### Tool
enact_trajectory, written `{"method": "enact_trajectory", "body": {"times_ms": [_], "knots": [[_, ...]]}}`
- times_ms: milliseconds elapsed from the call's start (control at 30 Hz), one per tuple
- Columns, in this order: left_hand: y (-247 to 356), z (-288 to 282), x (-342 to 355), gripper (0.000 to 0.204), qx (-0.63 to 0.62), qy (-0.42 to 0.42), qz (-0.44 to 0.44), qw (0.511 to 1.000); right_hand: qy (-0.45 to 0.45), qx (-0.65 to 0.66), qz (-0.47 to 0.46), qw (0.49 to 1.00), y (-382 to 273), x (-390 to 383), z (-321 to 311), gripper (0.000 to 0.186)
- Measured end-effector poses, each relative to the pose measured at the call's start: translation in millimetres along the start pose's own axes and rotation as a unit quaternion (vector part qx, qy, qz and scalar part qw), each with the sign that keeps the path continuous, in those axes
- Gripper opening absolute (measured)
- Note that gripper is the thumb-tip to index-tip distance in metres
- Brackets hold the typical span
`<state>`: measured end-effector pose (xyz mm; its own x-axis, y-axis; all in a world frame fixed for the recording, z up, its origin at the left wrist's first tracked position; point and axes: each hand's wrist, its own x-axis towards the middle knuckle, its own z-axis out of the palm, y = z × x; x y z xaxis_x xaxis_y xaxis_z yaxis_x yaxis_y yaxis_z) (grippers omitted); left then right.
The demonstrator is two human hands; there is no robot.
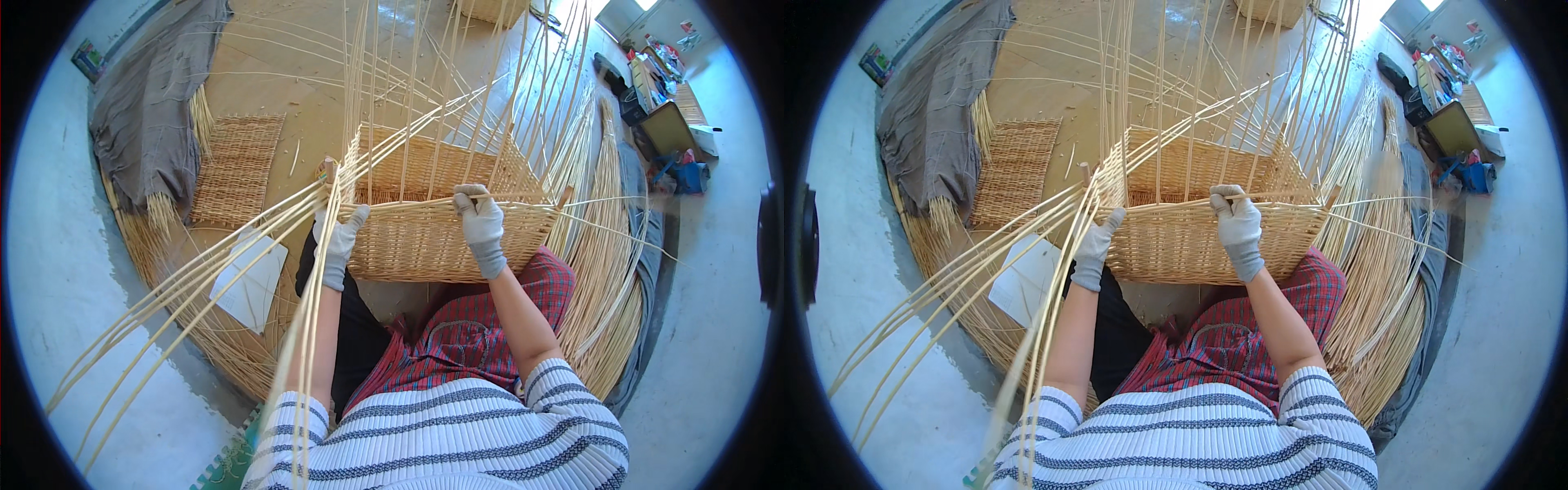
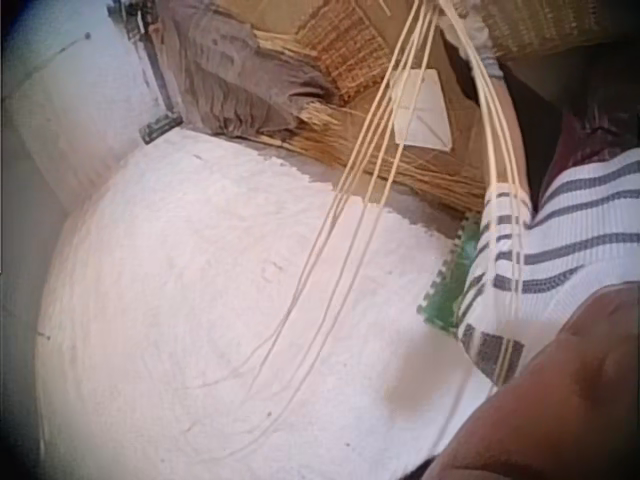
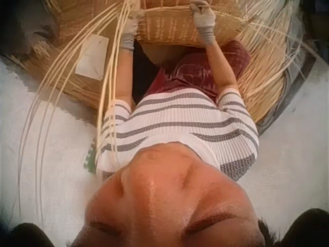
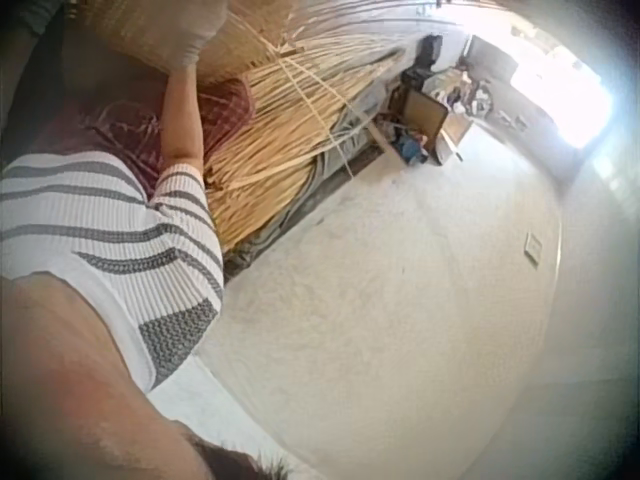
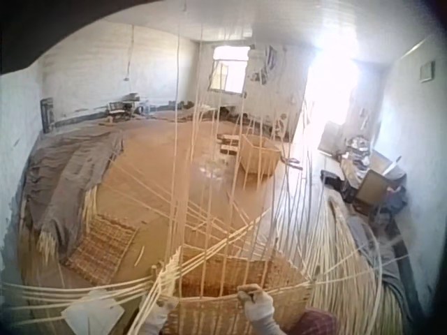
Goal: Weaving a large bamboo basket and measuring its dimensions with a tape.
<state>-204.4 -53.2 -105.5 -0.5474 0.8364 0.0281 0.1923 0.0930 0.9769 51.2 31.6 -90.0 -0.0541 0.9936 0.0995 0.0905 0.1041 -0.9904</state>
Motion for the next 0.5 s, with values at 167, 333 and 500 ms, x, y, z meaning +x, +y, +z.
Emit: {"method": "enact_trajectory", "body": {"times_ms": [167,333,500], "knots": [[-5,1,11,0.094,-0.094,-0.114,0.054,0.988,0.026,0.020,0.015,0.999,1,2,-1,0.010],[-11,8,23,0.095,-0.126,-0.063,0.144,0.980,0.025,-0.104,-0.028,0.994,-47,-23,14,0.010],[2,4,18,0.092,-0.265,-0.092,0.051,0.958,-0.096,-0.212,-0.111,0.966,-144,20,66,0.017]]}}
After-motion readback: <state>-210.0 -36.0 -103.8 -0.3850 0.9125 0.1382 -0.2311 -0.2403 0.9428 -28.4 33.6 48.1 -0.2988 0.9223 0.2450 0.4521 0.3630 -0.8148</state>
